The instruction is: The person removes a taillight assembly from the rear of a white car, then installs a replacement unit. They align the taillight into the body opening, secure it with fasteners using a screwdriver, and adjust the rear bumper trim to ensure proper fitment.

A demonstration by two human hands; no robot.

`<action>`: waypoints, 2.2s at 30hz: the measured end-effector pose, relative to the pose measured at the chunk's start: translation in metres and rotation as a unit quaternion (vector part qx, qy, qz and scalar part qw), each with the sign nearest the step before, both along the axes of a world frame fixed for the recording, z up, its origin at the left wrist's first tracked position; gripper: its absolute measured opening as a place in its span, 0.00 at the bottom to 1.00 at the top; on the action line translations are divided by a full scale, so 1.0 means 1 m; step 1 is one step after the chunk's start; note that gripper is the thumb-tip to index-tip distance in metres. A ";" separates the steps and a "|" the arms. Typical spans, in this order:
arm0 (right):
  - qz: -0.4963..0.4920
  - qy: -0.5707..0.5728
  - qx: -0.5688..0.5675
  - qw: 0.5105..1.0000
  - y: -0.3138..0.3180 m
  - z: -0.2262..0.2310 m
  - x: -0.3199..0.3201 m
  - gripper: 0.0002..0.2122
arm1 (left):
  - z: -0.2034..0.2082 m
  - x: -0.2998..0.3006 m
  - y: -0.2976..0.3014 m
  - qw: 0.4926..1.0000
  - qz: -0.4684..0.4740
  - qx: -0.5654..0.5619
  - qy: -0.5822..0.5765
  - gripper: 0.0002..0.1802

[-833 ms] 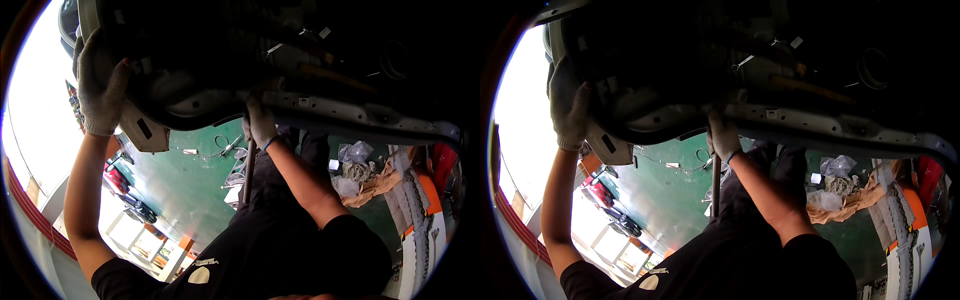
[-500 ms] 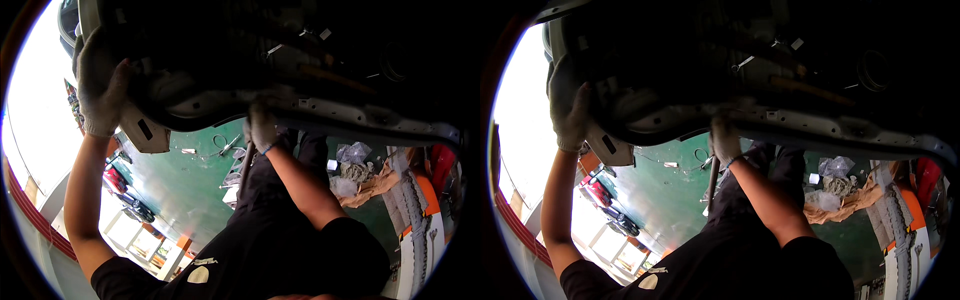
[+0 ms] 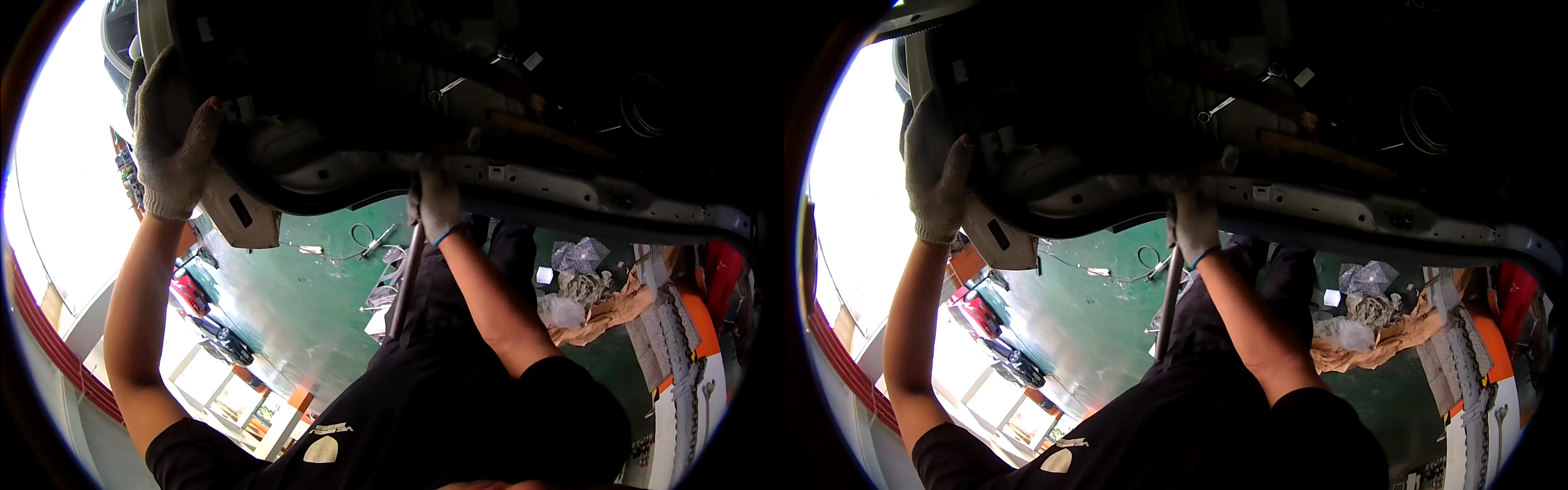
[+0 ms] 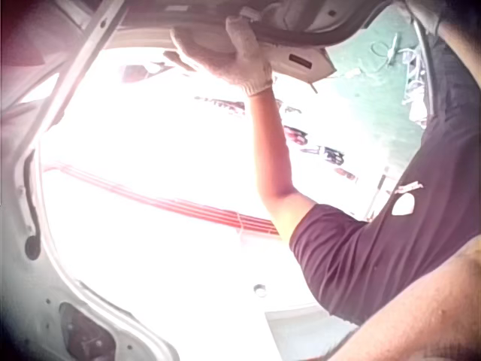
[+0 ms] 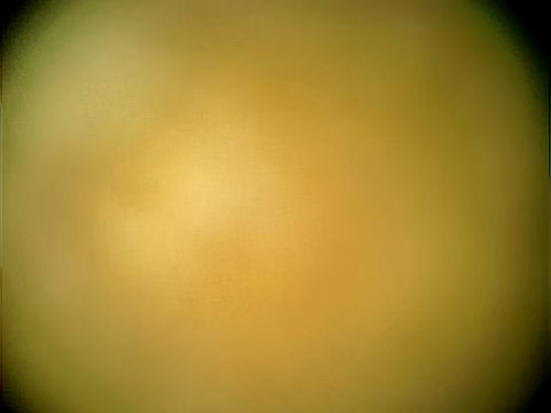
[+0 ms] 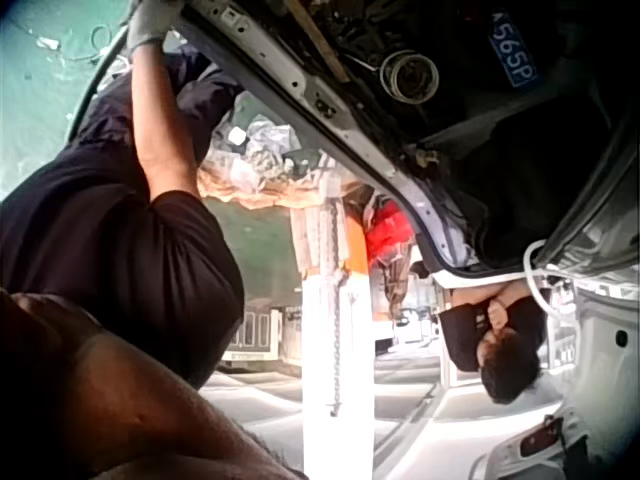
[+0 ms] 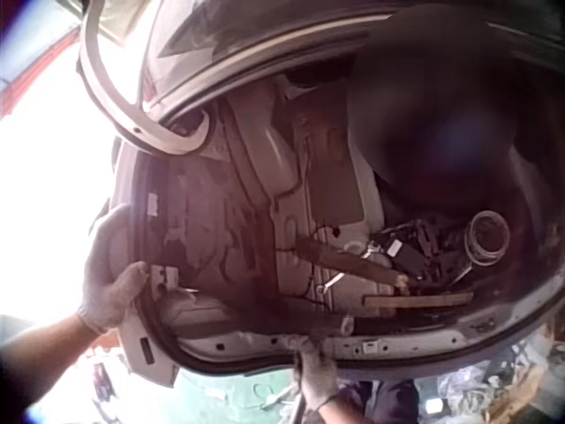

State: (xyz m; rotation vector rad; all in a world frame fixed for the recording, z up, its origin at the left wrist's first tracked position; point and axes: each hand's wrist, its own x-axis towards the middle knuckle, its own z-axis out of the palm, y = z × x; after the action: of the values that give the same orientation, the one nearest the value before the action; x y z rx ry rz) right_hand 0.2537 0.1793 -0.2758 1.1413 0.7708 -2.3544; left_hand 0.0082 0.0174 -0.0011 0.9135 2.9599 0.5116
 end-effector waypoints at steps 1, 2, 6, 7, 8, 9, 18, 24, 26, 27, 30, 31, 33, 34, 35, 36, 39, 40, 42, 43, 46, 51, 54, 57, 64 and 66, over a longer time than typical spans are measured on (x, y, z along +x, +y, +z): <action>-0.033 -0.009 0.025 0.999 0.005 -0.008 -0.002 0.25 | 0.001 0.000 0.001 1.000 0.006 0.005 -0.008 0.38; -0.068 -0.009 0.013 0.998 0.007 -0.018 -0.002 0.25 | 0.000 0.001 0.000 1.000 0.012 0.011 -0.018 0.38; -0.136 0.026 0.000 0.990 -0.004 -0.001 0.016 0.23 | 0.000 -0.002 -0.004 0.999 0.022 0.010 -0.043 0.39; -0.115 0.052 0.015 0.992 -0.020 0.000 0.012 0.24 | 0.001 -0.001 0.000 0.999 0.021 0.017 -0.042 0.39; -0.073 0.055 0.009 0.996 -0.020 -0.002 0.011 0.24 | 0.003 -0.001 0.003 0.999 0.020 0.025 -0.041 0.39; -0.032 0.057 0.002 0.998 -0.019 -0.006 0.009 0.24 | 0.003 -0.002 0.001 1.000 0.013 0.006 -0.019 0.38; -0.160 0.063 -0.003 0.985 -0.006 0.017 0.015 0.17 | 0.001 -0.004 -0.004 0.999 0.015 0.015 -0.030 0.38; -0.006 0.036 0.049 0.998 0.021 0.017 -0.008 0.20 | 0.004 0.000 -0.004 0.998 0.022 -0.053 0.012 0.39; -0.075 0.031 0.050 0.995 0.032 0.022 -0.006 0.19 | 0.001 0.000 -0.005 0.999 0.028 -0.009 -0.022 0.39; -0.121 0.047 0.043 0.991 0.034 0.022 -0.001 0.18 | -0.001 -0.001 -0.006 0.999 0.032 0.013 -0.038 0.39; -0.149 0.084 0.005 0.985 -0.004 0.011 0.022 0.12 | -0.001 -0.002 -0.004 1.000 0.017 0.000 -0.004 0.40; -0.079 0.089 -0.007 0.993 -0.023 0.017 0.017 0.11 | -0.003 -0.004 -0.003 1.000 0.013 -0.011 0.010 0.40; -0.005 0.088 -0.006 0.996 -0.031 0.020 0.016 0.12 | 0.001 -0.003 0.001 0.998 0.007 -0.044 0.038 0.40; 0.020 0.056 0.005 0.998 -0.014 0.029 0.010 0.14 | 0.002 -0.004 0.000 0.998 -0.001 -0.043 0.039 0.40; 0.016 0.051 0.005 0.999 -0.001 0.034 0.005 0.14 | 0.002 -0.005 -0.002 0.998 -0.007 -0.043 0.037 0.40; 0.012 0.045 0.004 0.999 0.008 0.038 0.003 0.15 | 0.001 -0.003 -0.004 0.998 -0.013 -0.043 0.034 0.40; -0.099 0.073 -0.003 0.992 0.017 0.051 0.006 0.14 | -0.004 -0.004 -0.010 0.998 -0.001 -0.032 0.045 0.40; -0.135 0.081 -0.012 0.987 0.015 0.053 0.009 0.14 | -0.005 -0.007 -0.015 0.999 0.001 -0.027 0.041 0.40; -0.010 0.140 0.079 0.987 -0.017 0.012 0.024 0.16 | -0.002 -0.008 -0.014 0.999 -0.002 -0.031 0.037 0.39; 0.058 0.173 0.167 0.969 -0.024 0.012 0.007 0.16 | -0.001 -0.009 -0.013 0.999 -0.003 -0.038 0.039 0.39; 0.072 0.066 0.036 0.995 0.006 0.026 -0.008 0.16 | 0.001 -0.008 -0.005 0.996 -0.005 -0.065 0.056 0.39; -0.068 0.061 0.009 0.996 0.011 0.037 0.014 0.08 | -0.002 -0.006 -0.014 1.000 0.020 -0.006 0.008 0.38; 0.065 0.137 0.153 0.976 -0.043 -0.010 0.021 0.09 | -0.001 -0.009 -0.010 1.000 -0.007 -0.002 0.020 0.38; 0.159 0.087 0.121 0.976 0.002 0.018 -0.015 0.11 | 0.000 -0.006 -0.011 0.998 0.014 -0.046 0.035 0.38; 0.006 0.090 0.052 0.995 0.007 0.037 0.004 0.12 | -0.002 -0.003 -0.010 1.000 0.013 -0.005 0.014 0.38; 0.121 0.113 0.087 0.982 -0.009 0.005 0.008 0.13 | 0.004 -0.004 -0.003 0.999 0.025 -0.024 -0.009 0.38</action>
State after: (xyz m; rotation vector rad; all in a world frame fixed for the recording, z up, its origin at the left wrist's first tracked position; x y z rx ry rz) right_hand 0.2616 0.1704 -0.2704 0.7986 1.1466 -2.2671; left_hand 0.0044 0.0140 0.0032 0.8278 2.9728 0.4453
